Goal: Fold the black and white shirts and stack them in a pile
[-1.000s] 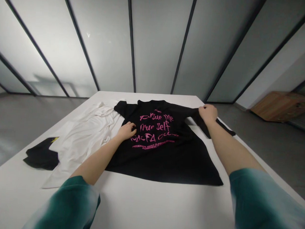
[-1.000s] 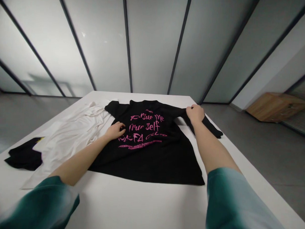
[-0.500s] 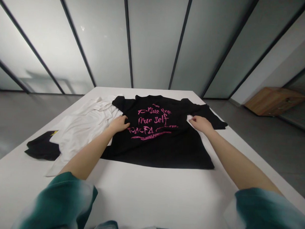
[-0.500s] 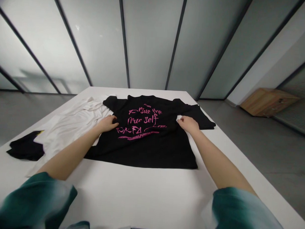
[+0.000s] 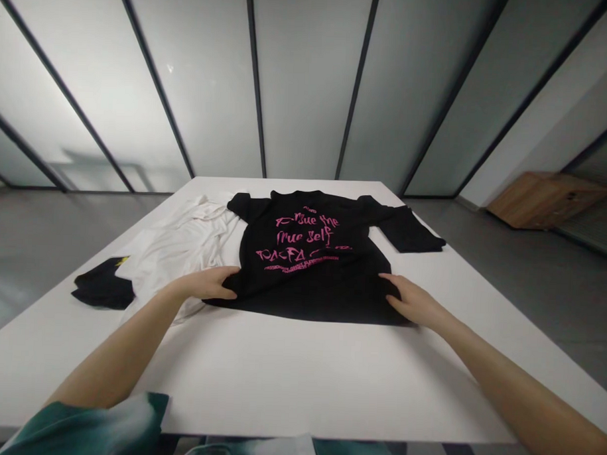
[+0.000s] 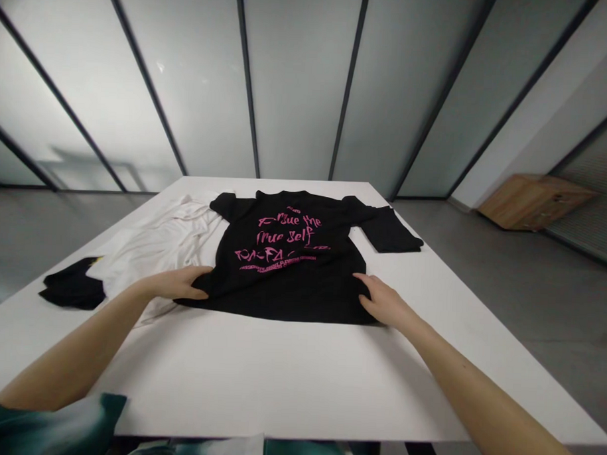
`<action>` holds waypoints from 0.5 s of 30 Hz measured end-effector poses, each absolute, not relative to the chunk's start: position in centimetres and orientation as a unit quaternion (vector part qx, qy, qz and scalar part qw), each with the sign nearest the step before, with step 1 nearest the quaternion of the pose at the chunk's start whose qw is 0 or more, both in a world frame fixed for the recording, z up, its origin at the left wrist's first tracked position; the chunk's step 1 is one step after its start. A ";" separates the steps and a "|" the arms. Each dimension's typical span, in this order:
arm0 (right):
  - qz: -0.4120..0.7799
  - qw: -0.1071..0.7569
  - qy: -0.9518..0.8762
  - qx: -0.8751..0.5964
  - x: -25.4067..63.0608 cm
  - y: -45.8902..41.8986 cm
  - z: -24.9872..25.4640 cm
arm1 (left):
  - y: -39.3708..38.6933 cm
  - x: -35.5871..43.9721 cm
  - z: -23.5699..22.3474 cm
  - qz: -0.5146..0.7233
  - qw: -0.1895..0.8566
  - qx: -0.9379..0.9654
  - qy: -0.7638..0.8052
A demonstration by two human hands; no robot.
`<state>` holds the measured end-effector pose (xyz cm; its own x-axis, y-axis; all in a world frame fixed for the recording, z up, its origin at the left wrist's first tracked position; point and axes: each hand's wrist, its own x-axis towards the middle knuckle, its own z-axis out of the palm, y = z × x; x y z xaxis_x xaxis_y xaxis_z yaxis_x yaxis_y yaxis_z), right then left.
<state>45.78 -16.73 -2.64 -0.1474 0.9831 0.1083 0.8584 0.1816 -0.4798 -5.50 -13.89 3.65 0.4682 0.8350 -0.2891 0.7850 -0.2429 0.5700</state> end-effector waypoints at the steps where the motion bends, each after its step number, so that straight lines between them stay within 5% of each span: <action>1: 0.173 0.234 -0.726 -0.624 45.9 -16.7 -2.5 | -14.0 -5.4 3.4 0.081 0.364 0.776 0.508; 7: 0.321 0.400 -0.559 -0.652 46.7 -16.1 2.3 | -13.3 -5.3 3.6 0.363 0.500 0.569 0.542; 11: 0.407 0.415 -0.524 -0.623 47.8 -17.0 5.3 | -14.0 -5.8 5.6 0.309 0.565 0.514 0.567; 15: 0.393 0.320 -0.582 -0.635 49.4 -19.0 4.4 | -15.7 -6.7 6.2 0.172 0.540 0.609 0.554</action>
